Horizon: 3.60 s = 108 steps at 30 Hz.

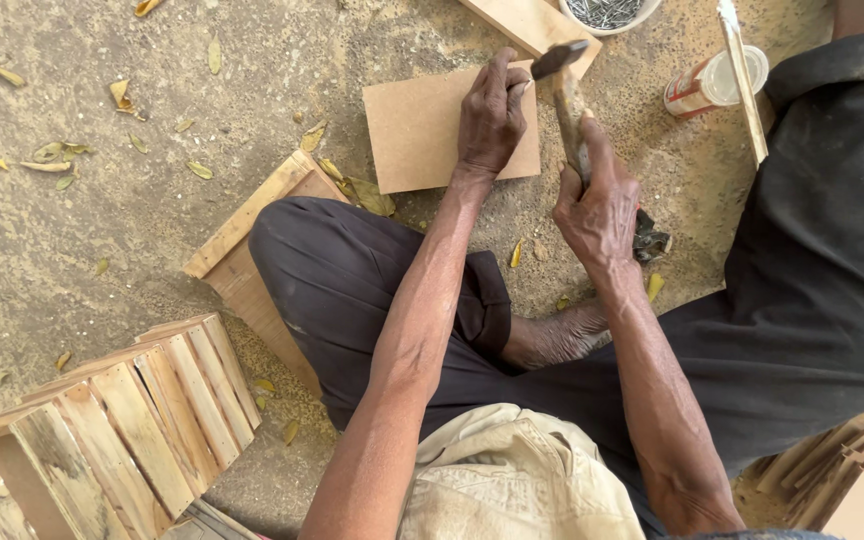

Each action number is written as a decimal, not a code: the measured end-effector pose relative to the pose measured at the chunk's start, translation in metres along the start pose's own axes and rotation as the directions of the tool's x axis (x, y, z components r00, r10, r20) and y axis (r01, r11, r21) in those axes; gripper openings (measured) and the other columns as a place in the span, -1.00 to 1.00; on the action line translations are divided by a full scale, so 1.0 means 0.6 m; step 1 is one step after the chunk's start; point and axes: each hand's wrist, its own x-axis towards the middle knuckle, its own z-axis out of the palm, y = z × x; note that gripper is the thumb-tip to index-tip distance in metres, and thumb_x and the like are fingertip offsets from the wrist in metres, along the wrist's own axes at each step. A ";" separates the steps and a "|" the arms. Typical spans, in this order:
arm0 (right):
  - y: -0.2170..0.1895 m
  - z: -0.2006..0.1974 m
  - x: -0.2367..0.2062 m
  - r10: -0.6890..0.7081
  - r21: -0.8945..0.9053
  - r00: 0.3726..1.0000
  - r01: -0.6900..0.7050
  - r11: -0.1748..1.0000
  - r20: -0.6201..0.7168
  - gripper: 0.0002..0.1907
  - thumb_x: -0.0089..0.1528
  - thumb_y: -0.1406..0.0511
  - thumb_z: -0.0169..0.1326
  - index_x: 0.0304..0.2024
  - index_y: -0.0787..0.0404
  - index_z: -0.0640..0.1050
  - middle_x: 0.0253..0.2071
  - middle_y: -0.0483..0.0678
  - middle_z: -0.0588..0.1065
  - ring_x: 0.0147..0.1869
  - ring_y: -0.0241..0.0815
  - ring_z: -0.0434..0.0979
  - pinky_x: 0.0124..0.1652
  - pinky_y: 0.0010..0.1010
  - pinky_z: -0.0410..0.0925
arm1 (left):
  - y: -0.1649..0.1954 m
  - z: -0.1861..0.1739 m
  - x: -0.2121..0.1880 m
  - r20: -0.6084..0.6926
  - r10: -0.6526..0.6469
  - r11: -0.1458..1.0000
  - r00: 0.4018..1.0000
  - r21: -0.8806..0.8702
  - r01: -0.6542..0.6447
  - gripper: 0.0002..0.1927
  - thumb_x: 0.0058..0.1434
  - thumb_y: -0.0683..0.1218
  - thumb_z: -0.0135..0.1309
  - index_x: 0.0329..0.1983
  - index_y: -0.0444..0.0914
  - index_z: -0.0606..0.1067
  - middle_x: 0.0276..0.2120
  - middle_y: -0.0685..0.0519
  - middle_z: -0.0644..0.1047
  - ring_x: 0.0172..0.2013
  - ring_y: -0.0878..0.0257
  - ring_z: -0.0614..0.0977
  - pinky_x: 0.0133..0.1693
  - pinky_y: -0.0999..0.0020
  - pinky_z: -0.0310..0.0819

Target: The person sits on the ground with a small wooden board on their lap, takes nails from a bowl, and hammers nails into the board with a hammer. They use pincers to pull out a nail, then resume hammering nails into the board and a small wooden box.

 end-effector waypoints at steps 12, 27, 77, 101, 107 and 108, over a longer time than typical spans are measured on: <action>0.004 0.002 -0.006 -0.032 -0.154 0.999 0.038 0.987 0.040 -0.63 0.34 0.47 0.01 0.20 0.23 0.47 -0.41 -0.02 0.49 -0.53 -0.28 0.33 -0.56 -0.38 0.31 | -0.007 0.002 -0.001 -0.001 -0.002 1.000 1.000 -0.005 0.002 -0.66 0.45 -0.20 -0.06 0.25 -0.28 0.26 -0.26 0.03 0.64 -0.23 0.18 0.72 -0.22 0.37 0.75; -0.011 -0.038 -0.019 -0.016 -0.184 1.000 0.019 0.983 0.017 -0.46 0.31 0.45 0.09 0.37 0.20 0.44 -0.45 0.03 0.48 -0.56 -0.27 0.27 -0.59 -0.39 0.24 | 0.026 -0.031 0.002 0.173 -0.162 0.987 0.972 0.032 0.159 -0.77 0.47 -0.14 0.09 0.14 -0.24 0.43 -0.11 0.07 0.61 -0.06 0.25 0.68 0.01 0.38 0.76; 0.012 0.020 -0.025 -0.195 -0.139 0.970 0.175 0.975 -0.145 -0.66 0.41 0.42 0.06 0.24 0.16 0.50 -0.46 -0.09 0.42 -0.50 -0.28 0.30 -0.52 -0.40 0.28 | 0.039 -0.030 -0.011 0.074 -0.177 0.897 0.981 0.423 0.130 -0.26 -0.02 0.20 0.33 0.21 -0.18 0.47 0.18 0.05 0.50 0.31 0.11 0.39 0.33 -0.02 0.13; 0.035 0.020 -0.033 -0.193 -0.108 0.967 0.177 0.978 -0.166 -0.50 0.35 0.45 0.02 0.37 0.20 0.43 -0.32 0.00 0.51 -0.39 -0.25 0.42 -0.44 -0.37 0.36 | 0.047 -0.035 -0.008 0.078 -0.177 0.901 0.981 0.415 0.129 -0.27 -0.07 0.09 0.23 0.22 -0.21 0.45 0.16 0.01 0.52 0.26 0.10 0.43 0.30 0.01 0.15; 0.031 0.017 -0.026 -0.079 -0.205 0.996 0.085 0.975 0.039 -0.44 0.26 0.48 0.03 0.33 0.18 0.51 -0.41 -0.01 0.52 -0.56 -0.27 0.36 -0.60 -0.40 0.30 | 0.042 -0.031 -0.002 0.059 -0.140 0.916 0.988 0.386 0.107 -0.28 -0.03 0.12 0.28 0.21 -0.22 0.44 0.14 0.01 0.52 0.27 0.09 0.41 0.30 0.00 0.15; 0.029 0.016 -0.031 -0.131 -0.186 0.991 0.121 0.975 -0.038 -0.46 0.29 0.46 0.04 0.35 0.19 0.47 -0.41 0.00 0.49 -0.51 -0.25 0.36 -0.55 -0.38 0.31 | 0.044 -0.032 -0.005 0.066 -0.151 0.907 0.986 0.405 0.112 -0.28 -0.03 0.07 0.26 0.23 -0.21 0.44 0.15 0.03 0.52 0.28 0.11 0.41 0.32 0.02 0.16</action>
